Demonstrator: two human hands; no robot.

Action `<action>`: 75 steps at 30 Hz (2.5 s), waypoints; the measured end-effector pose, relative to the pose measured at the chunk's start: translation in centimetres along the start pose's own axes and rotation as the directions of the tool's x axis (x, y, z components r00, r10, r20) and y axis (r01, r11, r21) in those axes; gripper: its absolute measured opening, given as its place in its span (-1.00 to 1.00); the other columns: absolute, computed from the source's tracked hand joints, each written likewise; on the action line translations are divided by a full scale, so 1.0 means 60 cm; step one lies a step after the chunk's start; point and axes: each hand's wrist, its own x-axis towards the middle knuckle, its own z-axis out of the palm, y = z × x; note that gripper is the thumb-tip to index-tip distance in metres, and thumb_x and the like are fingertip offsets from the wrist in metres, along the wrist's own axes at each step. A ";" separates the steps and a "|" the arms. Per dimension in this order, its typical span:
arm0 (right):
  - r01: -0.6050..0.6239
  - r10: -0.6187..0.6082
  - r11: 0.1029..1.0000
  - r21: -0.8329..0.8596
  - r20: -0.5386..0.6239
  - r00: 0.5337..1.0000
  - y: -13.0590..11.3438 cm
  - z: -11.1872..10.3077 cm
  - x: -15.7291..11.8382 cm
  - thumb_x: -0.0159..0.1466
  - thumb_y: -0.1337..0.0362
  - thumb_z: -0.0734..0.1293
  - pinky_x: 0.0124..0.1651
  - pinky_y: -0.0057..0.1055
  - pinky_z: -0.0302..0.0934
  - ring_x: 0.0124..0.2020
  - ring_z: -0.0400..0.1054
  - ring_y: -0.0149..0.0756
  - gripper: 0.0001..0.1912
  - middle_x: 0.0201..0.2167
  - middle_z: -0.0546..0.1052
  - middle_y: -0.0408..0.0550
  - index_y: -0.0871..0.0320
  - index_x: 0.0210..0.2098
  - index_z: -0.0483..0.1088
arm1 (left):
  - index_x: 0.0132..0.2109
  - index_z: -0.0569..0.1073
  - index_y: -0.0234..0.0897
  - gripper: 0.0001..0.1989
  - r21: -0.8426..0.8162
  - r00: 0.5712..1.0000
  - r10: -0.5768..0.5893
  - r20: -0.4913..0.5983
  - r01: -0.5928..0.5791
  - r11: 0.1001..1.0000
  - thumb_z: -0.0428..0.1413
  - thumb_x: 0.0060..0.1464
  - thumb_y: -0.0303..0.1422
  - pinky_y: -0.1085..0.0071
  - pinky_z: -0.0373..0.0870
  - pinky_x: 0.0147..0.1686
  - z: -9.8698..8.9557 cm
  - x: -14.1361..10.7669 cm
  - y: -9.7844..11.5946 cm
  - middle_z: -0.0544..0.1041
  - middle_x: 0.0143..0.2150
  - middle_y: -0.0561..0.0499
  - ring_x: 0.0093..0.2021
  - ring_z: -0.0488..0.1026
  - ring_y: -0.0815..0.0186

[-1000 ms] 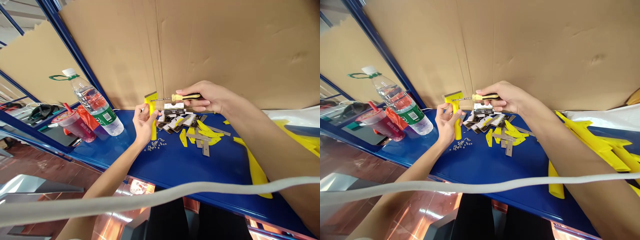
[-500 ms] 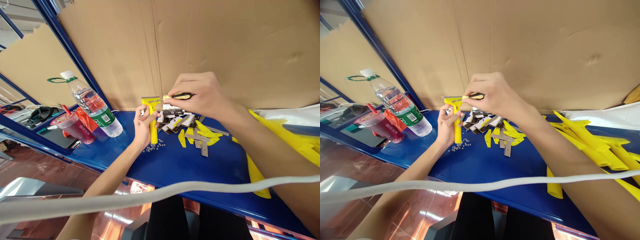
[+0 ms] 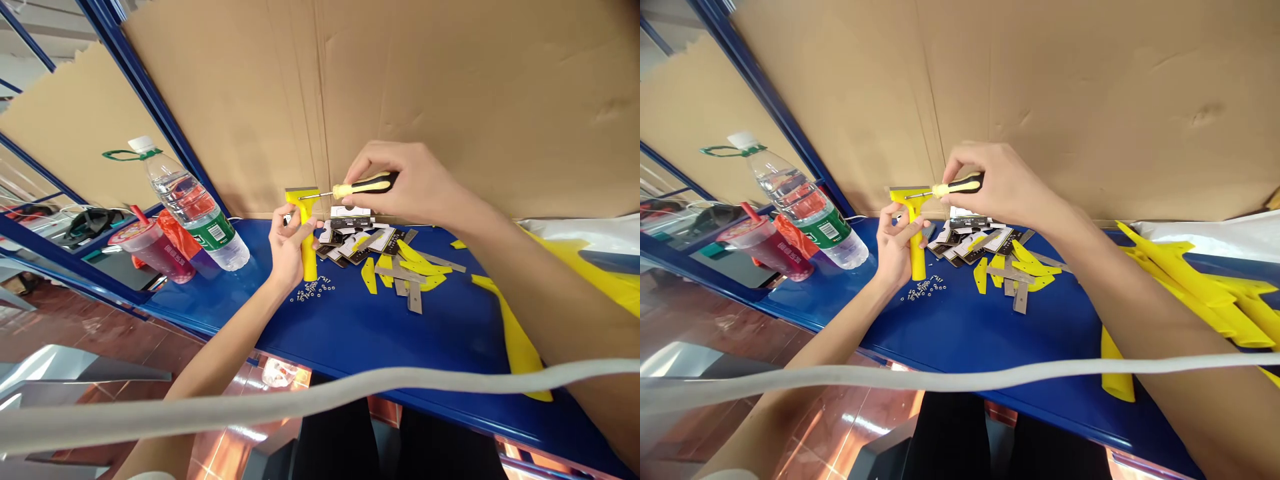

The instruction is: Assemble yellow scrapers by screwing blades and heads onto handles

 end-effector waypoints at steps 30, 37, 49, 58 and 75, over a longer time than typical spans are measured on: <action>-0.142 0.092 0.981 -0.135 -0.326 0.941 -0.039 -0.093 -0.177 0.30 -0.01 0.72 -0.17 -0.06 0.57 -0.20 0.65 -0.04 -0.66 -0.16 0.74 -0.04 -0.04 -0.14 0.60 | 0.11 0.38 -0.10 -0.26 -0.060 0.812 -0.508 0.286 0.544 0.837 0.60 -0.11 -0.51 0.55 0.30 -0.47 0.123 -0.076 -0.049 0.69 0.01 0.01 -0.19 0.68 0.32; -0.095 0.124 0.991 0.096 -0.367 0.922 0.028 -0.083 -0.191 0.35 -0.14 0.68 0.17 0.16 0.66 0.02 0.73 0.08 -0.18 -0.04 0.72 -0.05 -0.17 0.46 0.35 | 0.08 0.45 -0.20 -0.38 -0.119 0.567 -0.703 0.430 0.807 0.578 0.56 -0.03 -0.58 0.60 0.26 -0.50 0.143 -0.111 -0.101 0.60 -0.04 -0.02 -0.23 0.63 0.39; -0.228 0.304 0.939 0.258 -0.313 0.900 0.014 -0.044 -0.221 0.38 -0.11 0.66 0.34 0.10 0.61 0.20 0.68 0.08 -0.21 0.14 0.65 -0.04 -0.29 0.48 0.33 | 0.04 0.53 -0.27 -0.51 -0.051 0.493 -0.735 0.465 0.844 0.533 0.50 0.03 -0.61 0.62 0.29 -0.53 0.126 -0.121 -0.109 0.62 -0.08 -0.07 -0.25 0.60 0.38; -0.294 0.359 0.929 0.226 -0.353 0.864 0.009 -0.046 -0.227 0.30 -0.18 0.68 0.30 0.09 0.64 0.37 0.56 0.16 0.03 0.30 0.62 0.03 -0.34 0.60 0.19 | 0.01 0.47 -0.23 -0.48 -0.063 0.560 -0.704 0.437 0.800 0.597 0.51 0.01 -0.61 0.59 0.33 -0.50 0.124 -0.127 -0.111 0.63 -0.15 -0.04 -0.23 0.64 0.32; -0.298 0.404 0.898 0.323 -0.337 0.851 -0.003 -0.035 -0.229 0.27 -0.21 0.70 0.16 0.11 0.66 0.34 0.57 0.16 -0.12 0.31 0.60 -0.02 -0.38 0.41 0.27 | 0.04 0.36 -0.16 -0.40 -0.118 0.573 -0.729 0.374 0.809 0.576 0.44 0.00 -0.69 0.65 0.24 -0.55 0.129 -0.127 -0.104 0.58 -0.11 0.02 -0.28 0.64 0.38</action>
